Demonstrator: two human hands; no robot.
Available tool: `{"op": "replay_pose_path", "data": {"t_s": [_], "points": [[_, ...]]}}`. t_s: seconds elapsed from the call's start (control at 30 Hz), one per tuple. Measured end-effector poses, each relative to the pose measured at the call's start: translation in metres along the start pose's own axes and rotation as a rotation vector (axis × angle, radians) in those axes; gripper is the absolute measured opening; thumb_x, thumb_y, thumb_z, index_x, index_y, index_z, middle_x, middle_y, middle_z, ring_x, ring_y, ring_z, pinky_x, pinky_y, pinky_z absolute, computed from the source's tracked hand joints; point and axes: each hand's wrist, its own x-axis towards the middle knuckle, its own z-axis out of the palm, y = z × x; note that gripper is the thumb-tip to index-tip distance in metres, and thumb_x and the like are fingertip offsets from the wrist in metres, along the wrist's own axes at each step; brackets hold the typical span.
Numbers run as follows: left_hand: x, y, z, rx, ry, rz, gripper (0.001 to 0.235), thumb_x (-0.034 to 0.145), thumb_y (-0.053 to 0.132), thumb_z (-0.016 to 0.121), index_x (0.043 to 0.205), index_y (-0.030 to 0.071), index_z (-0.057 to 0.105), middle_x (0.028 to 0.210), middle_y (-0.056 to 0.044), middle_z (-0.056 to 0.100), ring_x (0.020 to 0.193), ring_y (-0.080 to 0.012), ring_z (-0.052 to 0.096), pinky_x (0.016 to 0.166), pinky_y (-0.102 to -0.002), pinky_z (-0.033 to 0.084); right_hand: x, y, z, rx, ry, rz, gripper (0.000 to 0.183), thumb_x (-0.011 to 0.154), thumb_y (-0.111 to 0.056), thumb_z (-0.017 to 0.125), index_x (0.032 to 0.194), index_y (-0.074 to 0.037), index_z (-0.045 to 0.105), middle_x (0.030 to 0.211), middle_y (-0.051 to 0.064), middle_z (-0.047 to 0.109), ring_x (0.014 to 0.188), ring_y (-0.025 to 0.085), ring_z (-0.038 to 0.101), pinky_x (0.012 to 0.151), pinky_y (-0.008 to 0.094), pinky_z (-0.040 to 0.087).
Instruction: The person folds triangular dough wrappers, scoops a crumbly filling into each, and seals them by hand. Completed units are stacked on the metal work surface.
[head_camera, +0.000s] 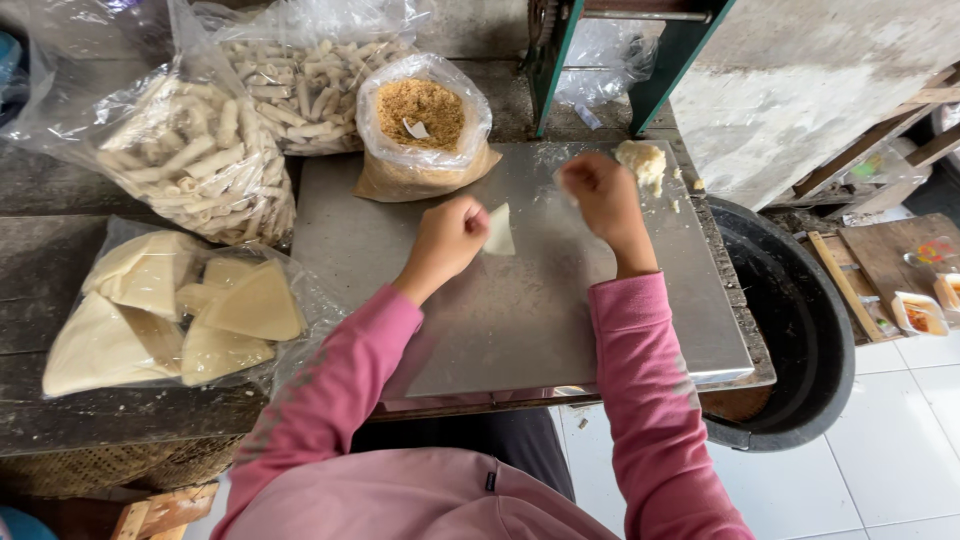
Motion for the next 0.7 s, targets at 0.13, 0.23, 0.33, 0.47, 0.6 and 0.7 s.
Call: {"op": "replay_pose_path", "data": {"t_s": [0.13,0.23,0.33,0.47,0.6,0.7], "points": [[-0.032,0.001,-0.041,0.061,-0.109,-0.2,0.013,0.082,0.007,0.079,0.086,0.001,0.068,0.074,-0.007,0.073,0.064,-0.0139,0.069,0.06,-0.03,0.053,-0.013,-0.026,0.019,-0.173,-0.493,0.062,0.011,0.091,-0.005,0.067,0.099,-0.001,0.074,0.08,0.003,0.072,0.071,0.009,0.064,0.065,0.026,0.053],[-0.038,0.002,-0.053,-0.091,-0.12,-0.316,0.015,0.085,0.009,0.077,0.089,0.0,0.066,0.074,-0.006,0.073,0.063,-0.0113,0.072,0.059,-0.027,0.056,-0.02,-0.039,0.021,-0.149,-0.669,0.191,0.011,0.09,-0.009,0.068,0.096,-0.001,0.074,0.079,0.003,0.072,0.069,0.01,0.066,0.064,0.028,0.055],[-0.039,0.002,-0.055,-0.109,-0.127,-0.247,0.016,0.083,0.007,0.079,0.09,-0.001,0.066,0.074,-0.007,0.073,0.063,-0.0116,0.071,0.057,-0.027,0.055,-0.019,-0.045,0.017,-0.108,-0.772,0.275,0.012,0.091,-0.013,0.07,0.096,-0.002,0.075,0.081,0.002,0.073,0.07,0.01,0.068,0.065,0.027,0.055],[-0.042,0.0,-0.05,-0.076,-0.171,-0.089,0.022,0.077,0.005,0.08,0.093,0.0,0.066,0.079,-0.008,0.074,0.067,-0.0163,0.073,0.06,-0.031,0.056,-0.017,-0.043,0.022,-0.05,-0.698,0.272,0.013,0.095,-0.015,0.07,0.099,-0.003,0.074,0.082,0.0,0.071,0.072,0.008,0.065,0.064,0.023,0.053],[-0.047,0.001,-0.052,0.047,-0.139,-0.016,0.023,0.076,0.01,0.083,0.092,0.001,0.069,0.08,-0.009,0.075,0.07,-0.0211,0.074,0.064,-0.033,0.057,-0.018,-0.044,0.034,-0.035,-0.508,0.234,0.011,0.097,-0.011,0.068,0.102,-0.002,0.072,0.081,-0.001,0.066,0.071,0.007,0.059,0.06,0.023,0.047],[-0.047,0.004,-0.054,0.086,-0.12,-0.081,0.021,0.081,0.017,0.083,0.088,0.002,0.071,0.077,-0.01,0.076,0.067,-0.0209,0.074,0.063,-0.033,0.056,-0.013,-0.056,0.04,-0.093,-0.147,-0.05,0.014,0.101,-0.011,0.069,0.11,-0.001,0.069,0.088,-0.002,0.067,0.078,0.004,0.057,0.066,0.022,0.048]]}}
